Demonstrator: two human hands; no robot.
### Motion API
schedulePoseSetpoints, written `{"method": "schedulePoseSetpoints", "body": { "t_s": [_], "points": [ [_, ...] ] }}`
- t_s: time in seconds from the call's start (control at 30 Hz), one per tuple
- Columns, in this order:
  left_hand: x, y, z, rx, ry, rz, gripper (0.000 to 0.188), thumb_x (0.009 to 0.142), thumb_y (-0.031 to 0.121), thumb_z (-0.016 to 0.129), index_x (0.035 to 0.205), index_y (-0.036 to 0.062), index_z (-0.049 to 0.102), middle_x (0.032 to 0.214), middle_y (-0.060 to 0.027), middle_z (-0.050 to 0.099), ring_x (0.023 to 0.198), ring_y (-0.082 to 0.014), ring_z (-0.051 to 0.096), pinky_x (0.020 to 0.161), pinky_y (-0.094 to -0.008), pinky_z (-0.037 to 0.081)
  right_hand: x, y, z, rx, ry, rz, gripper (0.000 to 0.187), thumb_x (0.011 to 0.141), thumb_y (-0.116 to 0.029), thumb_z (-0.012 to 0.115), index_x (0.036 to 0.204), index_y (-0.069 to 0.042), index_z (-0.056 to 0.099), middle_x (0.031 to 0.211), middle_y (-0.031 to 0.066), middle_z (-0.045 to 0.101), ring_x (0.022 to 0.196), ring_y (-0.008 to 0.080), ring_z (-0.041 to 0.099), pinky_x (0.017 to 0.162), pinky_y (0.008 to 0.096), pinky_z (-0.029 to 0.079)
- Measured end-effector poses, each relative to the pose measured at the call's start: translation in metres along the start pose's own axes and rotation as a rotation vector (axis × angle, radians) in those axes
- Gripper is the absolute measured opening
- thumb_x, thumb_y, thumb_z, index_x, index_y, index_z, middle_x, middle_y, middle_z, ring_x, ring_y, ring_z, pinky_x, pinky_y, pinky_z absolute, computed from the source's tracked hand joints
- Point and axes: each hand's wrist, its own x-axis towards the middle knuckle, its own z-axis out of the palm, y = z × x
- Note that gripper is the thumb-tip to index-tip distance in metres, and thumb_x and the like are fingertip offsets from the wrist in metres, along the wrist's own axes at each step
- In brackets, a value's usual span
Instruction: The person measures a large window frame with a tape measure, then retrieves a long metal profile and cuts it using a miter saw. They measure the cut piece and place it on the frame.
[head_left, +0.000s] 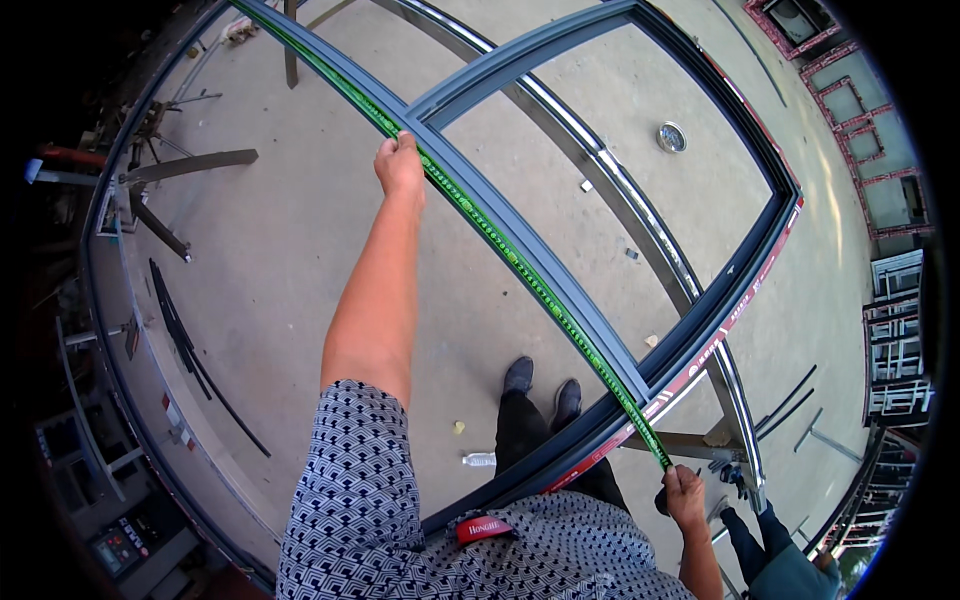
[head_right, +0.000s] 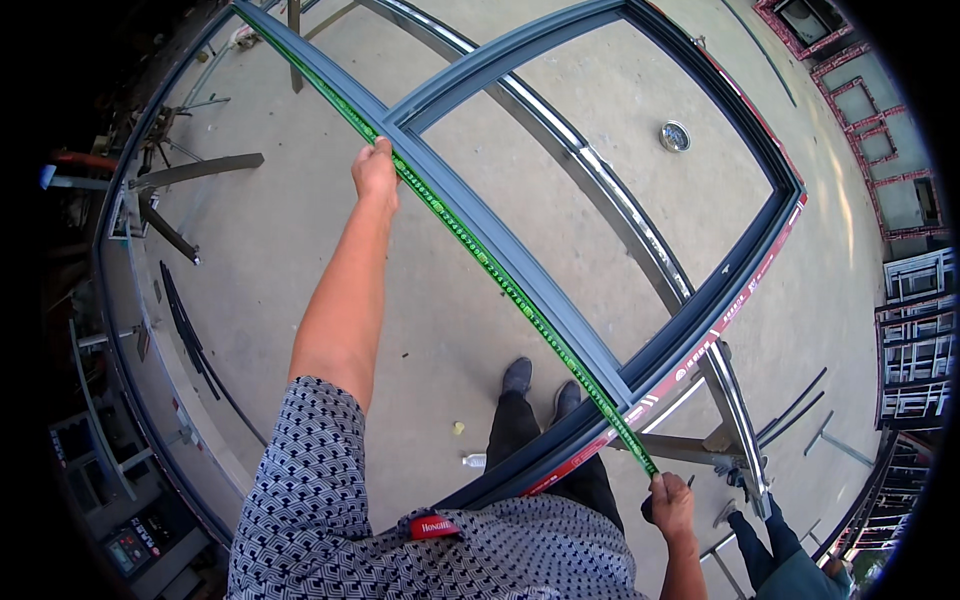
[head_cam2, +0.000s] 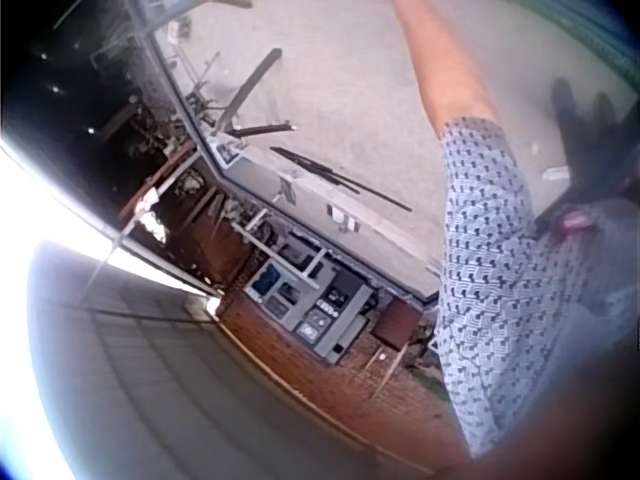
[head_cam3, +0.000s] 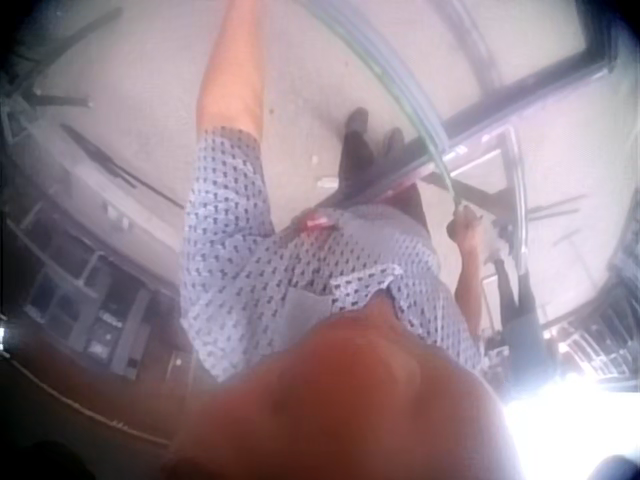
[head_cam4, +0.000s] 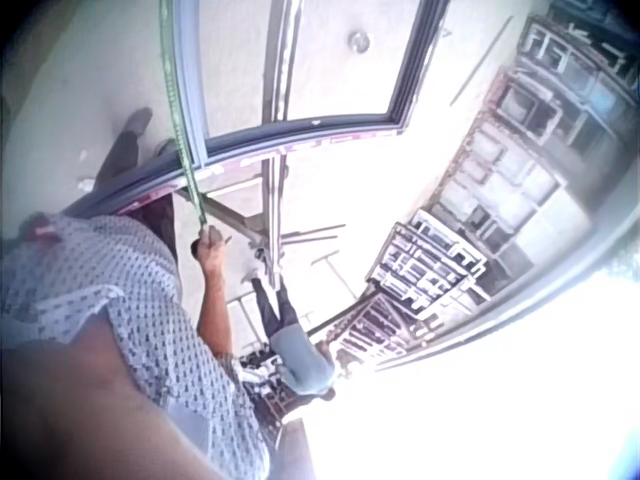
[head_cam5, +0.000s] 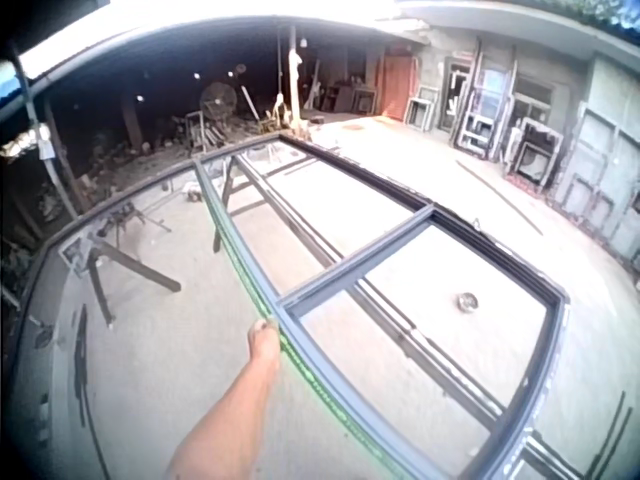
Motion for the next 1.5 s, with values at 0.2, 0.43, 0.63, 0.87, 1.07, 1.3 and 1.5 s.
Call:
{"method": "schedulePoseSetpoints", "body": {
  "t_s": [0.2,0.43,0.63,0.87,1.07,1.3,1.5],
  "points": [
    [-0.008,0.007,0.003,-0.012,0.0,0.0,0.033,0.101,0.022,0.055,0.073,0.0071,0.043,0.066,0.0018,0.04,0.058,-0.0095,0.035,0.052,-0.0316,0.03,-0.001,0.002,-0.001,0.049,-0.027,0.046,0.034,0.1,-0.02,0.056,0.073,0.0,0.061,0.063,0.0134,0.058,0.057,0.0221,0.055,0.057,0.0378,0.045],
    [-0.001,-0.003,0.004,-0.047,-0.01,0.019,0.022,0.098,0.019,0.057,0.082,0.0062,0.048,0.07,0.0015,0.044,0.057,-0.009,0.037,0.05,-0.0299,0.03,0.004,-0.036,-0.044,-0.005,-0.17,0.175,0.034,0.097,-0.024,0.058,0.074,-0.001,0.064,0.066,0.0169,0.061,0.061,0.0324,0.061,0.061,0.0403,0.048],
    [0.002,0.007,-0.001,-0.041,0.025,-0.01,0.025,0.095,0.015,0.059,0.109,-0.0049,0.057,0.104,-0.0109,0.061,0.084,-0.0205,0.062,0.069,-0.0347,0.054,0.011,-0.076,-0.099,-0.164,-0.373,0.203,0.038,0.097,-0.027,0.059,0.072,0.0,0.066,0.061,0.0152,0.06,0.055,0.0306,0.057,0.056,0.0392,0.046],
    [0.007,-0.005,0.007,-0.058,0.025,-0.049,0.033,0.095,0.014,0.06,0.12,-0.007,0.055,0.115,-0.0131,0.061,0.097,-0.025,0.064,0.079,-0.0382,0.056,0.013,-0.097,-0.128,-0.12,-0.475,0.331,0.036,0.096,-0.027,0.063,0.076,0.001,0.073,0.055,0.0088,0.06,0.049,0.016,0.053,0.053,0.0336,0.044],
    [0.004,-0.004,0.008,-0.052,0.038,-0.027,0.031,0.095,0.014,0.062,0.116,-0.008,0.056,0.114,-0.0143,0.061,0.094,-0.0246,0.064,0.075,-0.0369,0.055,0.017,-0.082,-0.118,-0.08,-0.414,0.384,0.039,0.097,-0.03,0.061,0.076,0.001,0.073,0.056,0.0088,0.059,0.052,0.0156,0.055,0.055,0.034,0.045],
    [0.014,-0.008,0.003,-0.047,0.022,0.004,0.03,0.095,0.012,0.062,0.115,-0.0092,0.056,0.11,-0.0144,0.062,0.092,-0.0249,0.065,0.074,-0.0361,0.056,0.026,-0.1,-0.111,-0.057,-0.48,0.358,0.043,0.097,-0.033,0.061,0.071,0.0,0.072,0.054,0.0091,0.057,0.05,0.0161,0.052,0.054,0.0349,0.045],
    [0.015,-0.008,0.004,-0.018,0.01,0.015,0.035,0.096,0.011,0.06,0.122,-0.0108,0.053,0.118,-0.0158,0.062,0.098,-0.0266,0.066,0.078,-0.0377,0.057,0.025,-0.11,-0.113,0.101,-0.568,0.4,0.044,0.097,-0.033,0.06,0.071,-0.001,0.073,0.054,0.0059,0.058,0.049,0.0137,0.052,0.053,0.0321,0.044]
  ]
}}
